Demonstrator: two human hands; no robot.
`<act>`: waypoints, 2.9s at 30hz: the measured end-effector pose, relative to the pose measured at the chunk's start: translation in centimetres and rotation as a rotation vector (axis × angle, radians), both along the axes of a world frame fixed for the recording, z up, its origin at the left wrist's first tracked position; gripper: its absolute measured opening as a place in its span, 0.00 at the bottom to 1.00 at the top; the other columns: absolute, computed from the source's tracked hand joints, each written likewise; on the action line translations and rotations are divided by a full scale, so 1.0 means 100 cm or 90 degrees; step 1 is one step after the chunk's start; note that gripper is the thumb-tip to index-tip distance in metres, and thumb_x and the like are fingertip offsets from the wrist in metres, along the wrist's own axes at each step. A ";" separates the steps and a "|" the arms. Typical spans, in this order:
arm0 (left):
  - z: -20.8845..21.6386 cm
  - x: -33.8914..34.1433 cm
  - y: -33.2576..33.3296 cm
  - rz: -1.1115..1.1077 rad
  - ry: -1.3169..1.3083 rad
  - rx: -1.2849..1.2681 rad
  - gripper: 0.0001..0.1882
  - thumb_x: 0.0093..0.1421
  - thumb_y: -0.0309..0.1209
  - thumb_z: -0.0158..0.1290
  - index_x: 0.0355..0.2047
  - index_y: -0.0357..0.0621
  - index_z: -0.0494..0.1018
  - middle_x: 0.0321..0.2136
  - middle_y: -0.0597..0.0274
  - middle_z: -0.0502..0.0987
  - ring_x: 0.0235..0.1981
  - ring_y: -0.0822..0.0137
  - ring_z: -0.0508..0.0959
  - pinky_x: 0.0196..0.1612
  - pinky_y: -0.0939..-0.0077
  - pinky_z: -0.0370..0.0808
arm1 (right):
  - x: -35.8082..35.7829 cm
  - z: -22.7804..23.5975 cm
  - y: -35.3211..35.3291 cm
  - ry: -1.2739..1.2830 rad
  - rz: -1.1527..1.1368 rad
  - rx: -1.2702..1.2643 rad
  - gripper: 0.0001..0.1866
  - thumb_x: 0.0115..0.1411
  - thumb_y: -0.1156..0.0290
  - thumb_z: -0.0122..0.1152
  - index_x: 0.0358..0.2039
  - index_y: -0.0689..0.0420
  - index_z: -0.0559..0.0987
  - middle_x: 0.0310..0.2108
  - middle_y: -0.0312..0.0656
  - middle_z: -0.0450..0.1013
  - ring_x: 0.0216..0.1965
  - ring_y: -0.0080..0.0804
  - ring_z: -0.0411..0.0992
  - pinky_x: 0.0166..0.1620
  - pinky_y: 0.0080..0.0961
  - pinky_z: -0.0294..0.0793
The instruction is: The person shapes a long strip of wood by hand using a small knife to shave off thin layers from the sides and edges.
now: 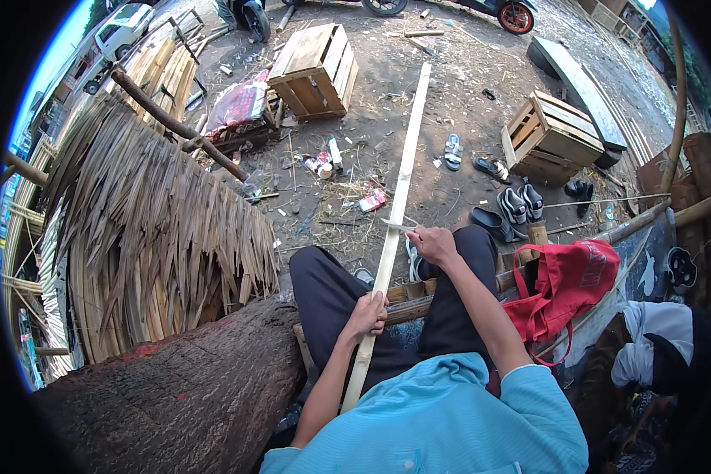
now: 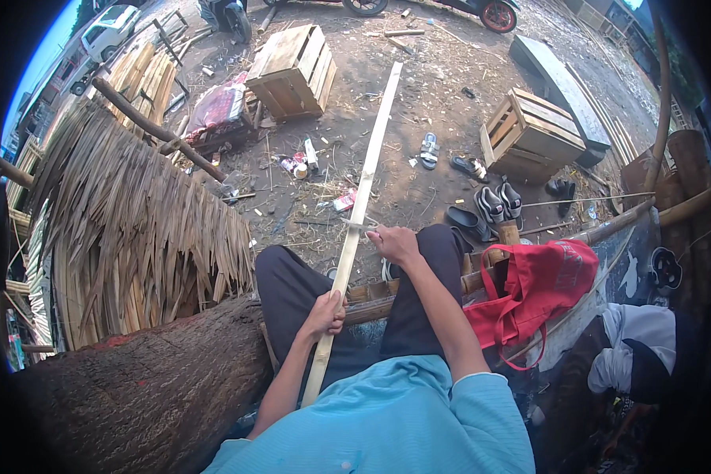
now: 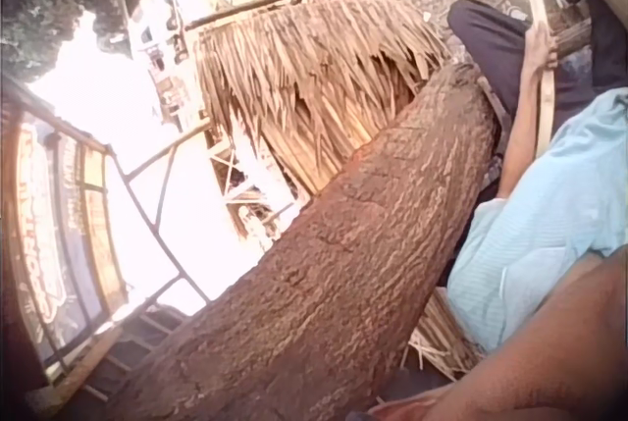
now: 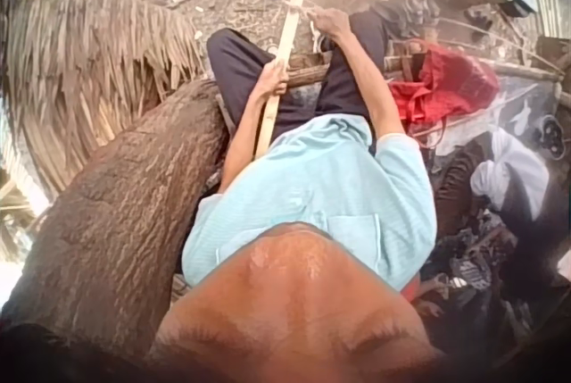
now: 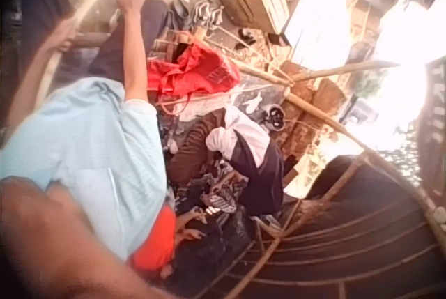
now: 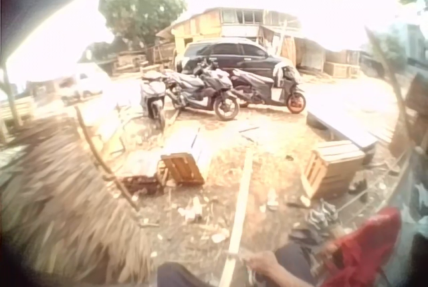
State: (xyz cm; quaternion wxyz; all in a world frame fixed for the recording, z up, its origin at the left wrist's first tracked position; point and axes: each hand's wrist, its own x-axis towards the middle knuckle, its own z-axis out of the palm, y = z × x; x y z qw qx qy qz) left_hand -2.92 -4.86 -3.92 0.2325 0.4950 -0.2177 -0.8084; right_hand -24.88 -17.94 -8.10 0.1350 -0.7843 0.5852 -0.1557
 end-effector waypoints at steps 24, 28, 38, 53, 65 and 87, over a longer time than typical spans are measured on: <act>0.016 0.009 0.022 -0.107 -0.031 -0.035 0.12 0.67 0.40 0.41 0.32 0.46 0.59 0.15 0.73 0.58 0.10 0.82 0.55 0.11 0.84 0.54 | -0.073 0.029 -0.092 0.145 -0.329 0.008 0.30 0.63 0.44 0.34 0.28 0.55 0.77 0.24 0.53 0.75 0.30 0.53 0.75 0.33 0.47 0.74; 0.011 0.008 0.009 -0.063 -0.008 -0.021 0.11 0.67 0.39 0.41 0.32 0.46 0.60 0.14 0.73 0.56 0.09 0.82 0.54 0.11 0.84 0.53 | -0.074 0.051 -0.082 0.079 -0.318 -0.019 0.29 0.63 0.45 0.34 0.28 0.55 0.76 0.24 0.53 0.75 0.31 0.54 0.74 0.34 0.47 0.72; 0.004 0.006 0.006 -0.014 0.026 -0.012 0.11 0.67 0.39 0.42 0.33 0.47 0.60 0.14 0.72 0.56 0.08 0.82 0.54 0.11 0.86 0.53 | 0.016 0.029 0.022 -0.029 0.101 0.029 0.24 0.61 0.48 0.45 0.21 0.54 0.72 0.16 0.46 0.72 0.20 0.47 0.73 0.23 0.42 0.69; 0.009 0.001 0.009 -0.029 -0.012 -0.066 0.08 0.65 0.37 0.45 0.36 0.48 0.60 0.15 0.73 0.59 0.09 0.82 0.57 0.10 0.85 0.55 | 0.015 0.003 0.045 0.067 0.107 -0.030 0.28 0.59 0.44 0.45 0.14 0.53 0.73 0.10 0.46 0.69 0.14 0.45 0.71 0.18 0.39 0.68; 0.014 0.002 0.020 -0.055 -0.073 -0.105 0.10 0.65 0.38 0.46 0.38 0.47 0.59 0.16 0.73 0.58 0.10 0.83 0.56 0.11 0.85 0.55 | -0.010 0.010 -0.018 0.074 -0.093 0.005 0.31 0.62 0.44 0.38 0.19 0.55 0.77 0.18 0.54 0.73 0.23 0.53 0.74 0.27 0.46 0.73; 0.005 0.000 0.005 -0.029 -0.001 -0.058 0.12 0.64 0.40 0.47 0.35 0.46 0.60 0.15 0.73 0.59 0.09 0.83 0.57 0.10 0.85 0.56 | -0.001 0.002 0.010 -0.040 0.108 -0.036 0.23 0.62 0.50 0.45 0.19 0.54 0.70 0.15 0.44 0.70 0.18 0.45 0.71 0.22 0.40 0.68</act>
